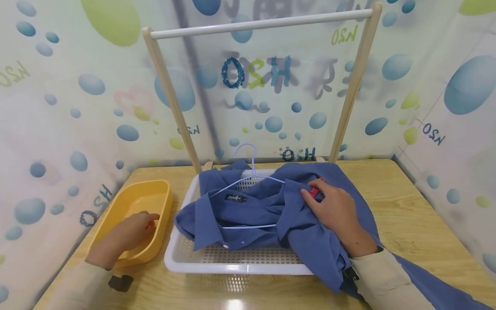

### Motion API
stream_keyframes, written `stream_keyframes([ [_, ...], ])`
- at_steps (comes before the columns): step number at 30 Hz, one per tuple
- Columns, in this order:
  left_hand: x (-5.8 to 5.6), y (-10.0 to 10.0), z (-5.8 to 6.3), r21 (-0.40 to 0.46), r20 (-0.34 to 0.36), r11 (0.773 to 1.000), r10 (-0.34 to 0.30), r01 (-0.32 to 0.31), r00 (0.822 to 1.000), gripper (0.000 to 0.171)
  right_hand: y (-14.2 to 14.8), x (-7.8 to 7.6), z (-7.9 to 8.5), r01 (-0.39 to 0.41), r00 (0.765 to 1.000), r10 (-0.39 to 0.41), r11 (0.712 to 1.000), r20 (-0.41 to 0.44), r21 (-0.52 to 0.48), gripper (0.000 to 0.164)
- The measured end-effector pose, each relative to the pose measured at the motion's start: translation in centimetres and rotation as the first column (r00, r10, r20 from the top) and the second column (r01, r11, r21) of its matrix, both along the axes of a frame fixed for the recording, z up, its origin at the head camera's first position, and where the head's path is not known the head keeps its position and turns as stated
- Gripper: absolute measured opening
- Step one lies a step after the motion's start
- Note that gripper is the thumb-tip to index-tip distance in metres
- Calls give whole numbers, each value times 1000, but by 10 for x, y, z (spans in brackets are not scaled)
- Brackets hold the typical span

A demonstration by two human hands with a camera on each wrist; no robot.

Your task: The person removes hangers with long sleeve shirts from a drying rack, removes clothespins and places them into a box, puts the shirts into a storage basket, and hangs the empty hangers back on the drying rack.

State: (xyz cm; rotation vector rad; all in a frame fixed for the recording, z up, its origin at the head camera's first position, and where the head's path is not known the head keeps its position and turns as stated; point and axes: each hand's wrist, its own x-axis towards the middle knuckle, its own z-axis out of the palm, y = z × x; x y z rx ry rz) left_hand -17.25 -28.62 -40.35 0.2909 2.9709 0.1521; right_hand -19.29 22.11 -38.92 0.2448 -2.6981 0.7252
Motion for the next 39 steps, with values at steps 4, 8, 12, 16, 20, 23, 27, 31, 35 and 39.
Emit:
stream_keyframes([
  [4, 3, 5, 1, -40, -25, 999, -1, 0, 1000, 24, 0, 1, 0, -3, 1000, 3, 1000, 0, -3, 38],
  [8, 5, 9, 3, -48, -28, 999, 8, -9, 1000, 23, 1, 1, 1, -5, 1000, 5, 1000, -5, -10, 38],
  [12, 6, 13, 4, -40, -48, 999, -18, 16, 999, 24, 2, 1, 1, -2, 1000, 2, 1000, -10, -15, 38],
  [16, 6, 15, 3, -24, -67, 999, -45, 44, 997, 24, 1, 2, 2, 1, 1000, -1, 1000, 2, -15, 38],
  [20, 3, 14, 2, -13, -81, 998, -60, 59, 995, 23, 0, 2, 3, -6, 1000, 6, 1000, 15, -17, 39],
  [23, 0, 14, 0, -24, -93, 998, -65, 63, 994, 24, 0, 2, 4, -10, 1000, 11, 1000, 12, -21, 38],
  [27, -3, 16, 0, -46, -87, 996, -77, 73, 993, 23, 1, 2, 5, -4, 1000, 5, 1000, 14, -22, 37],
  [31, -3, 18, 0, -51, -61, 995, -85, 82, 995, 22, 0, 3, 5, -1, 1000, 2, 1000, 24, -11, 37],
  [35, -3, 17, 2, -47, -43, 996, -82, 80, 996, 33, -2, 2, 2, 18, 1000, -18, 1000, 13, -4, 45],
  [39, -5, 16, 12, -37, -44, 998, -60, 59, 997, 45, -2, 1, 0, 36, 999, -36, 999, -8, -32, 55],
])
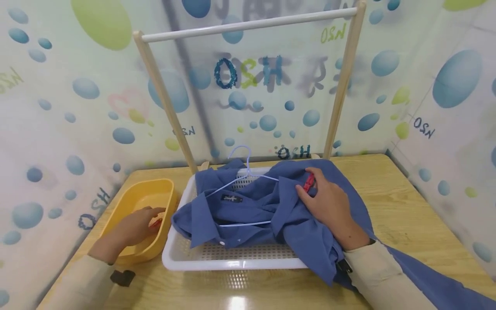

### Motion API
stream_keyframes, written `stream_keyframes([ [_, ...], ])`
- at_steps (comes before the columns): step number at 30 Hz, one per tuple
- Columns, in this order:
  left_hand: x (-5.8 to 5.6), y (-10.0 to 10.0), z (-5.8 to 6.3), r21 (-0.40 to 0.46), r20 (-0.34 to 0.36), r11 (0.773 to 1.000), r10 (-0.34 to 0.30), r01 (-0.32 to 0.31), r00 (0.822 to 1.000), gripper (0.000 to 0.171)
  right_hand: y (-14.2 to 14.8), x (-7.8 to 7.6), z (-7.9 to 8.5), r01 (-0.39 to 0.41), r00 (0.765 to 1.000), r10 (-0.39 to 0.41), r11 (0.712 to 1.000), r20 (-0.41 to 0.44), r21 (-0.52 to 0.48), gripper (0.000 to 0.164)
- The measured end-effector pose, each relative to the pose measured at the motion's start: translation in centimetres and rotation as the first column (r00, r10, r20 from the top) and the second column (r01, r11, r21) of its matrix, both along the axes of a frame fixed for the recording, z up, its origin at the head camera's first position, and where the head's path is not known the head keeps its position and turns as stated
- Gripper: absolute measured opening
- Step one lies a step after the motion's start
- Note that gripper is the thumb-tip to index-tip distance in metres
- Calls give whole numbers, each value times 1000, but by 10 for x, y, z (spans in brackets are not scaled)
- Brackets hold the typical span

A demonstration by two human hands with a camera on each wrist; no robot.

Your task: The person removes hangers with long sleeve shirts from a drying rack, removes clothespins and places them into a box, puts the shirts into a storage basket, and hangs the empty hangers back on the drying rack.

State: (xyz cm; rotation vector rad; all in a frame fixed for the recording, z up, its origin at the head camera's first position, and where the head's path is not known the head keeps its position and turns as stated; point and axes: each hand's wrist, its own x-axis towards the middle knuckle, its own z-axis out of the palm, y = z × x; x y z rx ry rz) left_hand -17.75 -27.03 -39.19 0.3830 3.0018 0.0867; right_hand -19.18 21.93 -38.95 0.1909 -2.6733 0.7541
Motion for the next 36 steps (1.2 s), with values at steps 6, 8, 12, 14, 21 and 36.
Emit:
stream_keyframes([
  [6, -1, 9, 32, 37, -176, 999, 15, -8, 984, 42, 4, 1, 5, -29, 999, 28, 995, -20, -90, 45],
  [8, -2, 19, 43, 46, -258, 999, -7, 19, 966, 37, 6, 1, 6, -37, 999, 34, 992, -23, -119, 40],
  [12, -2, 47, 64, 79, -296, 995, -38, 65, 954, 31, 8, -1, 7, -32, 999, 28, 991, -32, -126, 37],
  [14, -1, 65, 75, 116, -273, 990, -48, 82, 961, 30, 9, -1, 6, -20, 999, 17, 993, -27, -113, 32],
  [21, -4, 122, 104, 169, -318, 946, -212, 275, 924, 25, 15, 0, 9, 22, 999, -23, 999, 38, 35, 15],
  [36, -44, 238, 112, 66, -166, 916, -382, 397, 909, 28, 16, -2, 1, -38, 998, 37, 999, 40, 15, 9],
])
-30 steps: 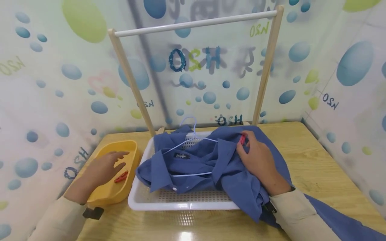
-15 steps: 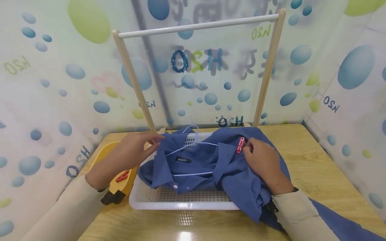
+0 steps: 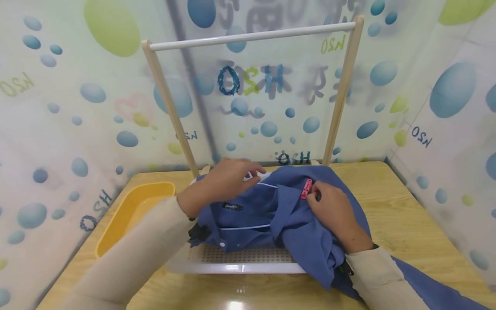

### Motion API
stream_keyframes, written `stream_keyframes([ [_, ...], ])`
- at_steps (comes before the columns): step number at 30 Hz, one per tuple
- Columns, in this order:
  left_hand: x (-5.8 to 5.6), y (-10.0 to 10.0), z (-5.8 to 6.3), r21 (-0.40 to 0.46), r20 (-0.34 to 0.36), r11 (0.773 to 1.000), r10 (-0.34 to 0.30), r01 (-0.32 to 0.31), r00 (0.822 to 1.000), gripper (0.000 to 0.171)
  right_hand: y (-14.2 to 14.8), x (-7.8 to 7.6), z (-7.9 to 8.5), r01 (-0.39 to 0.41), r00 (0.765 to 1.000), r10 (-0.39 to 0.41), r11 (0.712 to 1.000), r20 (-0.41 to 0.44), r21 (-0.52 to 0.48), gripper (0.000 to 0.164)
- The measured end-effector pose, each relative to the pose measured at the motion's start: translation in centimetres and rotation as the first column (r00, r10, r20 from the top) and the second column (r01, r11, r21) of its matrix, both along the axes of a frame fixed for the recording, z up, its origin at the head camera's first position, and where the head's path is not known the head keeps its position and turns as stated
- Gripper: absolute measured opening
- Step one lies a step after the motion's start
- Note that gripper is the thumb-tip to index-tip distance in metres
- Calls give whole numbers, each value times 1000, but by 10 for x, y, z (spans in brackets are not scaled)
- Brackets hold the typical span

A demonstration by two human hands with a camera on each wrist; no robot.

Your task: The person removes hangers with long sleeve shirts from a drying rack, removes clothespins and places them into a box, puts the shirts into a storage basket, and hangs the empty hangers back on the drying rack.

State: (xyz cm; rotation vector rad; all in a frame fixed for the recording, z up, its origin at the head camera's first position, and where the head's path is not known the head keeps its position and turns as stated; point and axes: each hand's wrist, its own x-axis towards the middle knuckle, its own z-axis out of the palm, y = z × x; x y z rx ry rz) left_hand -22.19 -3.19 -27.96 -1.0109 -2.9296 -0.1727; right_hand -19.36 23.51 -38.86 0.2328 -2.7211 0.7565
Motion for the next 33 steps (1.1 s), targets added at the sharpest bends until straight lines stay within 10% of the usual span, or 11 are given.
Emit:
stream_keyframes([
  [15, -23, 63, -35, -161, 122, 985, -50, 70, 991, 40, 6, -1, 5, 4, 969, -46, 986, 243, 169, 31],
  [33, -22, 79, -57, -116, 110, 981, -142, 155, 984, 57, 5, -4, 2, 1, 974, -43, 982, 221, 188, 33],
])
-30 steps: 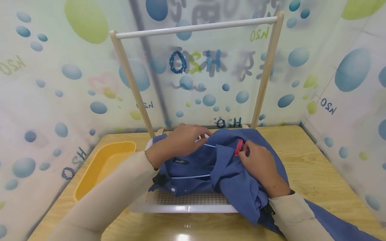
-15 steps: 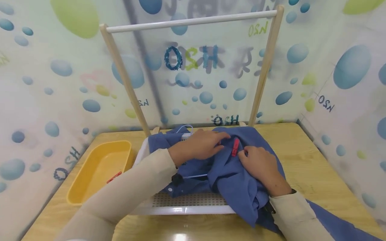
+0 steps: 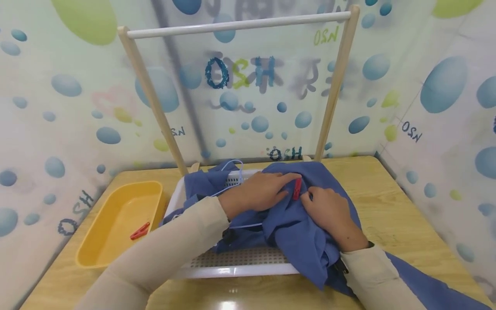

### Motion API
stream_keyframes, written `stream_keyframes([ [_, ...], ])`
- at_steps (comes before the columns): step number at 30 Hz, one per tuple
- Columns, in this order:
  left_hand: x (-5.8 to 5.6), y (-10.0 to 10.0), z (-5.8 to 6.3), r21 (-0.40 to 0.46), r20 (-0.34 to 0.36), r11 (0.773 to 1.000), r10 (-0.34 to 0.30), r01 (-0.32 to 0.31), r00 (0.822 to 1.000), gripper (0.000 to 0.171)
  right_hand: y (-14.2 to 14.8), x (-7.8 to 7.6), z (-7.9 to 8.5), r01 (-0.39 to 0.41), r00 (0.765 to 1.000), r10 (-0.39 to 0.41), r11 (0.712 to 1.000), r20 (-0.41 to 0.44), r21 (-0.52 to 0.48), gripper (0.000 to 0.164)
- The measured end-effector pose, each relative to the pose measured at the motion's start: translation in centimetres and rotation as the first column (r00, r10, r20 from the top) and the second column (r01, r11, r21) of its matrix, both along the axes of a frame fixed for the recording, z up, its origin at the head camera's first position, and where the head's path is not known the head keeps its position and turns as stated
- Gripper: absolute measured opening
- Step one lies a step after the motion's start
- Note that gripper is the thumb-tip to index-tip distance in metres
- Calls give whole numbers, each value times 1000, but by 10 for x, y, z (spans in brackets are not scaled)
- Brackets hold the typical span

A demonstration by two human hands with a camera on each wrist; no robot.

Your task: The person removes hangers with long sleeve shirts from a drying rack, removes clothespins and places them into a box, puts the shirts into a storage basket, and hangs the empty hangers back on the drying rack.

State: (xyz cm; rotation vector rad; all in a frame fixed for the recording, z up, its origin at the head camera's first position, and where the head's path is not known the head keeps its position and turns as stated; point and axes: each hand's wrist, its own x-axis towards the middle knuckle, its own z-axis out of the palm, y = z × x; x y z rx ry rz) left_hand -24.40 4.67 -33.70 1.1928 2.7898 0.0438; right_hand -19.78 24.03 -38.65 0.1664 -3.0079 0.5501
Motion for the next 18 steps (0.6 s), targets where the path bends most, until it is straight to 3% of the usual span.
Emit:
stream_keyframes([
  [13, 2, -1, -8, 166, -59, 986, -24, 33, 998, 36, -2, 0, 2, -10, 1000, 10, 1000, 1, 2, 32],
  [18, 2, -2, -10, 232, -13, 971, -54, 55, 998, 26, -3, -1, 2, -8, 1000, 8, 1000, 17, 0, 32],
])
